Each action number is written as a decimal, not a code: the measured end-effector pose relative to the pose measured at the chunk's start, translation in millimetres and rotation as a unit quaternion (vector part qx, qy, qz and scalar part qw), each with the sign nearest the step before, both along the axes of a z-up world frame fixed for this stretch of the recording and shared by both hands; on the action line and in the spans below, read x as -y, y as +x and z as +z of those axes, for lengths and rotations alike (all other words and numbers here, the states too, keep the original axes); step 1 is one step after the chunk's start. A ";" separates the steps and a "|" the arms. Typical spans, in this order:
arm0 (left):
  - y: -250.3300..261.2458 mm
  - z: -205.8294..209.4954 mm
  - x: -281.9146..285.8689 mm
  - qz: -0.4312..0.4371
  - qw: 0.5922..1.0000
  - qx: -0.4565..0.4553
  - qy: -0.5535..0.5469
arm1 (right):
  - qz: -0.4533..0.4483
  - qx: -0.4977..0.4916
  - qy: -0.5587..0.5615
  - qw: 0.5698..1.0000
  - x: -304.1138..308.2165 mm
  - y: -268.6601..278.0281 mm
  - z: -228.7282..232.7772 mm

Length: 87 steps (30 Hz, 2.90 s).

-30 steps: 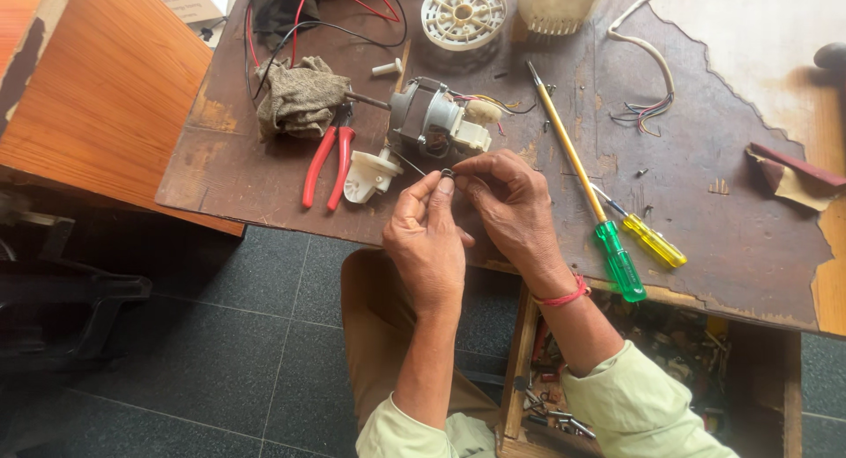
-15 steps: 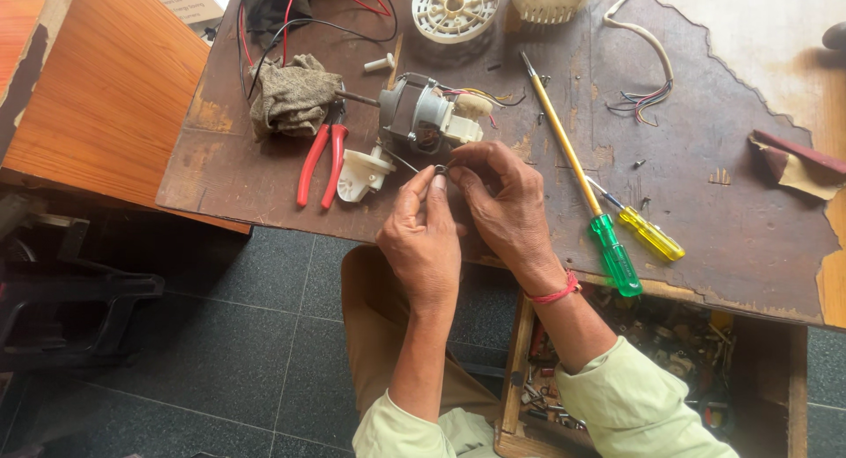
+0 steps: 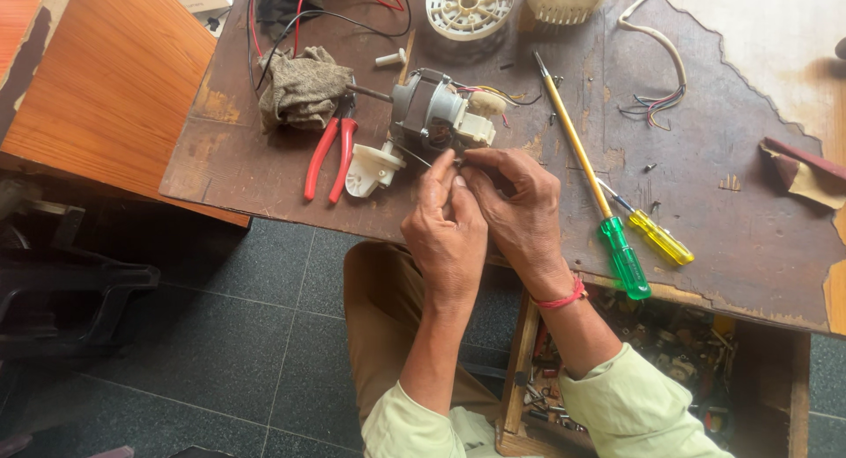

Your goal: The person works on a motor assembly and small electrical components at a workbench, sorting through a drawer of hardware and handling small parts by hand.

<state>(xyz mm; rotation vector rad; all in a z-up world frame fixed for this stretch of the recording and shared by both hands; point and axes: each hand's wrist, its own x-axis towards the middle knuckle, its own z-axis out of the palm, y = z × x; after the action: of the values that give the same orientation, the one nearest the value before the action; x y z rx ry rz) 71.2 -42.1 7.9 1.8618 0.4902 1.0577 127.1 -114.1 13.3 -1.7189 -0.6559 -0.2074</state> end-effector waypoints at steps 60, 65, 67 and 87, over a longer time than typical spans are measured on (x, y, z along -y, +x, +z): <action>4.9 19.3 -41.9 -0.056 0.943 -0.052 0.323 | -0.018 0.081 -0.144 0.986 23.6 26.3 7.2; 4.5 16.4 -41.0 -0.052 0.941 -0.063 0.328 | -0.018 -0.076 0.020 0.997 14.4 6.7 6.6; 4.8 16.7 -40.7 -0.055 0.939 -0.066 0.333 | -0.028 -0.081 0.038 0.996 9.8 4.8 6.7; 0.4 -1.4 -53.2 -0.072 0.848 -0.046 0.523 | -0.125 -0.009 0.006 0.992 171.4 -35.2 50.9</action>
<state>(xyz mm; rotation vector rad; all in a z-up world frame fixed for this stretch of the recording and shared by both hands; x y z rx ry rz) 71.6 11.1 6.5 2.8427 -0.2780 1.2452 92.0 -285.5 64.2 -1.7882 -0.4238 -0.3707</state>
